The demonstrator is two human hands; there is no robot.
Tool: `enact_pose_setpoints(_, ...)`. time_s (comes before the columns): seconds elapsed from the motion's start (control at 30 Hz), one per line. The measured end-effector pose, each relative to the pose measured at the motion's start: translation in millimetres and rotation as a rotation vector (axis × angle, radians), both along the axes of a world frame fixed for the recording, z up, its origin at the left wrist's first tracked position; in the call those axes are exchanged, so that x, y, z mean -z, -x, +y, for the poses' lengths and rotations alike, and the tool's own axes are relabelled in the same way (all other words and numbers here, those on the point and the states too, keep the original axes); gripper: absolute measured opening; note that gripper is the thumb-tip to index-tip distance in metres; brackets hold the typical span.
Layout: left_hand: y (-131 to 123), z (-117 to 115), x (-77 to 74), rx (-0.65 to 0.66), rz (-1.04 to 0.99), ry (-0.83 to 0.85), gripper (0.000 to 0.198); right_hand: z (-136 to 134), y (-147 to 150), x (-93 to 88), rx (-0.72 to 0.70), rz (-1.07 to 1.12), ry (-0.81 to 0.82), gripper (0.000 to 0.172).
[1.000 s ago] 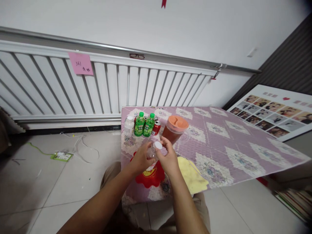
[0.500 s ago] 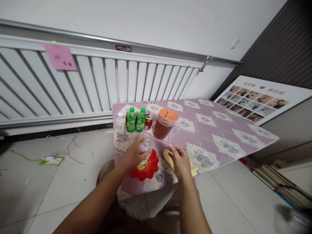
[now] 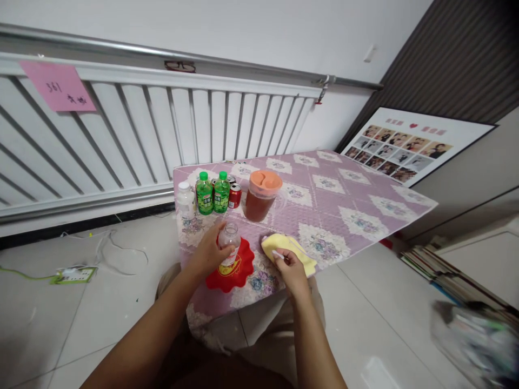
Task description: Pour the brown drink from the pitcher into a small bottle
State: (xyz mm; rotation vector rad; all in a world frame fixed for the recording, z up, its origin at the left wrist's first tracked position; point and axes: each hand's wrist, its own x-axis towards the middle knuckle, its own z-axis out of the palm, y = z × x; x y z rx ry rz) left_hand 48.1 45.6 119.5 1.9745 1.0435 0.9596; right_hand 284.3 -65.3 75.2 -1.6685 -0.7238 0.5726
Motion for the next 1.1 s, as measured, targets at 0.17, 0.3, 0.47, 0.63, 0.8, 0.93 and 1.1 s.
enact_pose_setpoints(0.17,-1.2,1.9,2.4,-0.011,-0.003,-0.001,0.067,6.0,4.7,6.1,-0.045,-0.225,0.043,0.028)
enact_pose_setpoints(0.3,-1.9,2.2,3.0,-0.014,-0.003,0.007,0.066,14.1,9.4,6.0,-0.153,-0.364,0.081,0.033)
enact_pose_setpoints(0.47,-1.6,1.8,2.3,-0.005,-0.005,0.026,0.067,34.7,7.0,-1.4,-0.255,-0.501,0.154,0.026)
enact_pose_setpoints(0.63,-2.1,1.0,1.0,-0.003,-0.015,0.026,0.067,68.7,2.7,-9.6,-0.358,-0.646,0.261,0.017)
enact_pose_setpoints(0.8,-2.5,0.3,0.4,-0.014,-0.011,0.046,0.068,100.5,2.9,-9.7,-0.467,-0.740,0.450,0.030)
enact_pose_setpoints(0.93,-2.2,0.2,0.8,-0.007,-0.012,0.040,0.069,116.1,3.9,-5.3,-0.466,-0.800,0.574,0.035)
enact_pose_setpoints(1.1,-3.0,0.0,-2.1,-0.019,0.008,0.045,0.068,121.4,3.1,-5.0,-0.420,-0.858,0.616,0.036)
